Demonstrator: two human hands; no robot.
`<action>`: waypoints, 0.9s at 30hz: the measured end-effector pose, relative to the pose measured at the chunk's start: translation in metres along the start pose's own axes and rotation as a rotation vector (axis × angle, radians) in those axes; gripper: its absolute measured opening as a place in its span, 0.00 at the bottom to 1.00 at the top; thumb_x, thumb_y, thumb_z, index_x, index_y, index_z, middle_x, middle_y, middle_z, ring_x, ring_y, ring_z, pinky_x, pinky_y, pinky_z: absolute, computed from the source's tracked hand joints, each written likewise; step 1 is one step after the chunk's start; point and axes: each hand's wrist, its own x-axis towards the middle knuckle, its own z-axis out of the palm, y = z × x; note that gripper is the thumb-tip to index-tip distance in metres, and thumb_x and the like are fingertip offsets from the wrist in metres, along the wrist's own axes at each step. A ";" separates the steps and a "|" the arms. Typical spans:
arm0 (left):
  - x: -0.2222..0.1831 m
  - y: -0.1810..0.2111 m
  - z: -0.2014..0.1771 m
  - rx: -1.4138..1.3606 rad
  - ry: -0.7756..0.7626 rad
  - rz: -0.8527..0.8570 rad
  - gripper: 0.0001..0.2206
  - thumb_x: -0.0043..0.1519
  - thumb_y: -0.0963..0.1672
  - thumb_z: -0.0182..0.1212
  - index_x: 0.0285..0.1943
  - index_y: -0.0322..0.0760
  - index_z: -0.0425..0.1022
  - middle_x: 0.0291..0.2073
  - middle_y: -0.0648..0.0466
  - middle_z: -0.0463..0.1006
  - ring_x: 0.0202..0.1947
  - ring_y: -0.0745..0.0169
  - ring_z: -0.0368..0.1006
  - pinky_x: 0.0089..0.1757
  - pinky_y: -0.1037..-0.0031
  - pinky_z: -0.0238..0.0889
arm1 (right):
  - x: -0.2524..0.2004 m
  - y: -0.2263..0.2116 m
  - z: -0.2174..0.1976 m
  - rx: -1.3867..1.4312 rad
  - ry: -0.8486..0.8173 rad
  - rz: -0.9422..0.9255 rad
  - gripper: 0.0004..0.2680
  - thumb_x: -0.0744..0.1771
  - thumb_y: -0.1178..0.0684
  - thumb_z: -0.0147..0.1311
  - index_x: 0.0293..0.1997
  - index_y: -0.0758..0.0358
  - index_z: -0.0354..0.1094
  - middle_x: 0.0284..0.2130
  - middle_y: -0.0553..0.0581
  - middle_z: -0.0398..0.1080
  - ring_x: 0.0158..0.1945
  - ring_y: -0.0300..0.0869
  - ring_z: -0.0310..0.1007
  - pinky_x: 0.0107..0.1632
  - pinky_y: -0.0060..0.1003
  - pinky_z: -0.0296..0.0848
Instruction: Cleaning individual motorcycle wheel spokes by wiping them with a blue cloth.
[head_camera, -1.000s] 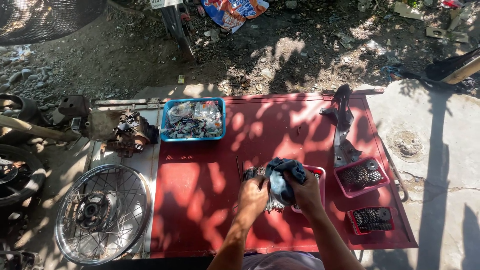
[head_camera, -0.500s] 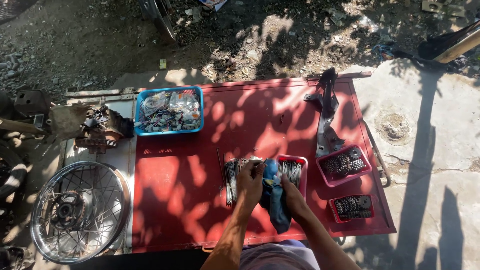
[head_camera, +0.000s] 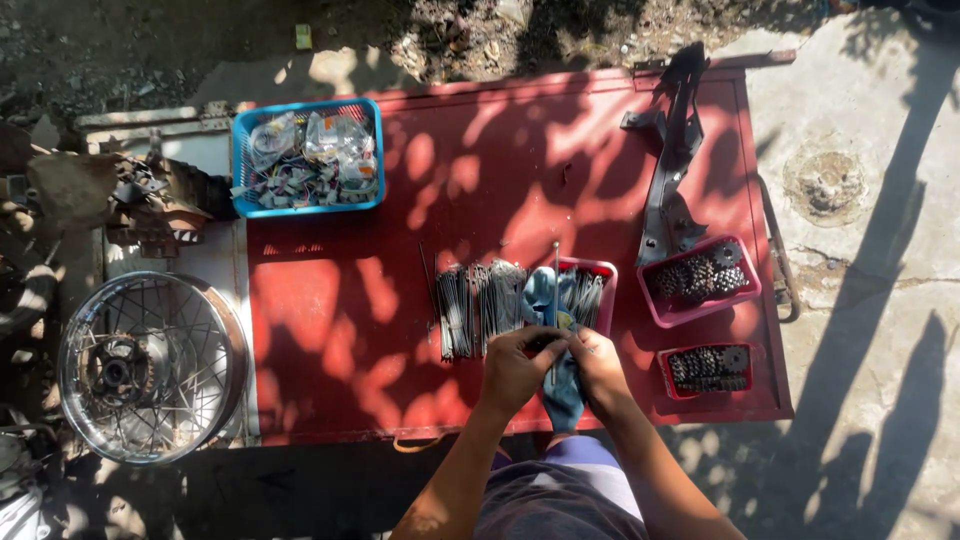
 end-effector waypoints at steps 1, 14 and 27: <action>-0.001 -0.010 0.007 -0.018 0.026 -0.065 0.06 0.58 0.43 0.74 0.43 0.42 0.87 0.28 0.51 0.85 0.32 0.59 0.82 0.39 0.73 0.74 | -0.008 -0.010 0.004 -0.130 0.055 0.005 0.08 0.69 0.54 0.57 0.31 0.65 0.70 0.18 0.55 0.68 0.21 0.41 0.68 0.26 0.33 0.70; -0.010 -0.156 0.085 -0.055 0.191 -0.544 0.10 0.58 0.42 0.72 0.47 0.36 0.83 0.34 0.49 0.86 0.38 0.61 0.81 0.44 0.69 0.75 | 0.017 0.026 -0.059 -1.152 0.112 0.279 0.21 0.65 0.29 0.56 0.41 0.61 0.72 0.39 0.63 0.76 0.50 0.59 0.76 0.50 0.54 0.75; 0.015 -0.214 0.078 -0.026 0.206 -0.589 0.11 0.57 0.41 0.73 0.48 0.34 0.82 0.29 0.50 0.84 0.27 0.66 0.79 0.29 0.77 0.77 | 0.051 0.055 -0.067 -0.926 0.153 0.279 0.25 0.66 0.33 0.56 0.70 0.48 0.58 0.56 0.69 0.72 0.62 0.60 0.70 0.64 0.56 0.68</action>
